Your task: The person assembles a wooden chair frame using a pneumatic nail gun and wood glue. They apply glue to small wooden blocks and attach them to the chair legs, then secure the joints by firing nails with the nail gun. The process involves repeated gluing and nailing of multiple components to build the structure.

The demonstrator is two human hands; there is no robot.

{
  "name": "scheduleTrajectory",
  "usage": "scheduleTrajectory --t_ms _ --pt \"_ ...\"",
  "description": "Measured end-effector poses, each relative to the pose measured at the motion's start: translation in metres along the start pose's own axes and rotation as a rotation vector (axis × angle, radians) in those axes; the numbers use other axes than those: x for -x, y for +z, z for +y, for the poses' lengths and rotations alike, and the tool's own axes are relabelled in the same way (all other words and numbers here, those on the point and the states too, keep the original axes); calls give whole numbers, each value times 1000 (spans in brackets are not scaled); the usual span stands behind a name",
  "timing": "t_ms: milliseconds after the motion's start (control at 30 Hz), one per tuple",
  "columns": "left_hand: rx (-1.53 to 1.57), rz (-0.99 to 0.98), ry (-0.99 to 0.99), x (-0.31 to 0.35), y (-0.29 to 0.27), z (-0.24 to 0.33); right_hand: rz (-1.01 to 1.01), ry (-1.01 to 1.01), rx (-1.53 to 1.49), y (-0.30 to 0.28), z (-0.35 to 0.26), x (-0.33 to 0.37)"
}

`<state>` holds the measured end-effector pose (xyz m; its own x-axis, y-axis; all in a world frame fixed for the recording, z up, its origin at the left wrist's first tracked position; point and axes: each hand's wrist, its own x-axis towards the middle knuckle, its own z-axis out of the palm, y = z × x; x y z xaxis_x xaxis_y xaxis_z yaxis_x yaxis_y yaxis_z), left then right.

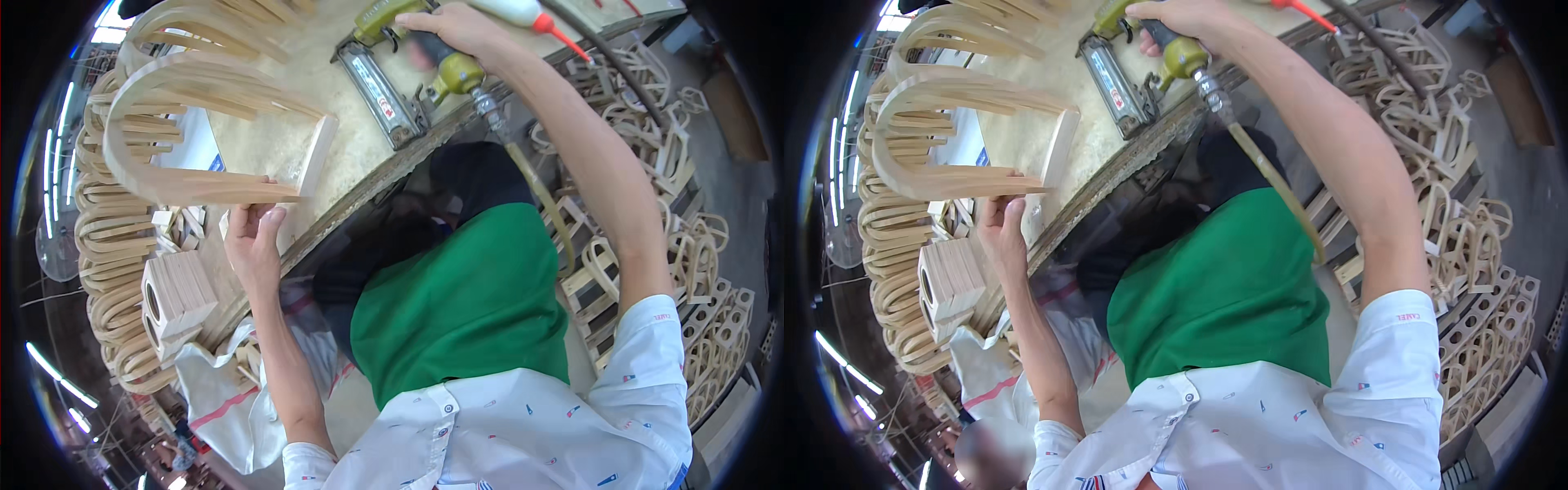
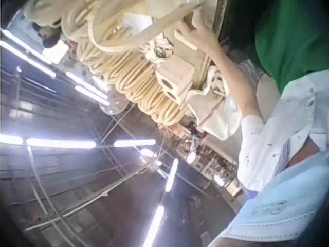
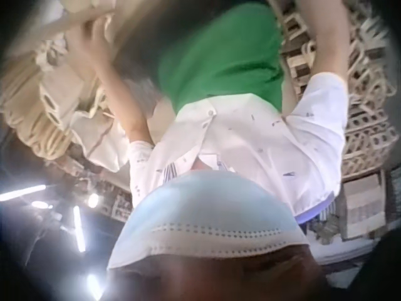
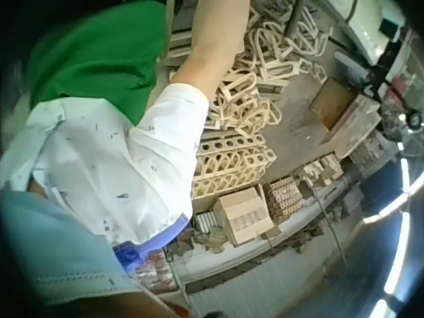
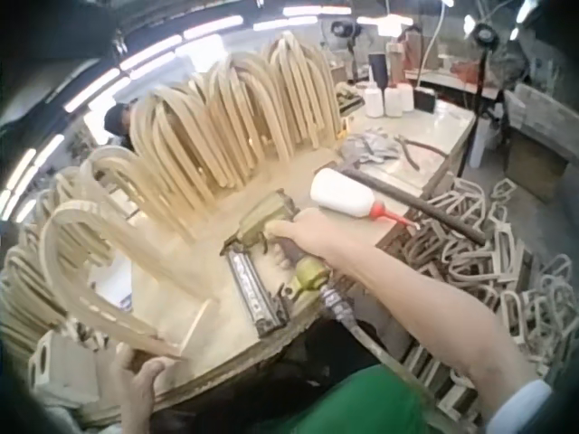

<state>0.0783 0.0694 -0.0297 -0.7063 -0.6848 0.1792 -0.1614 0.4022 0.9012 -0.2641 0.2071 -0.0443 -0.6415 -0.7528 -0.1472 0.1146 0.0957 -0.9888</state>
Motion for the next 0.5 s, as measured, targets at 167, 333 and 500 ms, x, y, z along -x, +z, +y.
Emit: scheduleTrajectory --t_ms 167,333,500 --pt "-196 156 -90 0 11 8 -96 -135 45 -3 3 4" --pt "-258 210 -113 6 13 15 -122 -168 -78 -3 2 12" --pt "-298 226 -151 6 18 24 -88 -158 17 -6 0 10"
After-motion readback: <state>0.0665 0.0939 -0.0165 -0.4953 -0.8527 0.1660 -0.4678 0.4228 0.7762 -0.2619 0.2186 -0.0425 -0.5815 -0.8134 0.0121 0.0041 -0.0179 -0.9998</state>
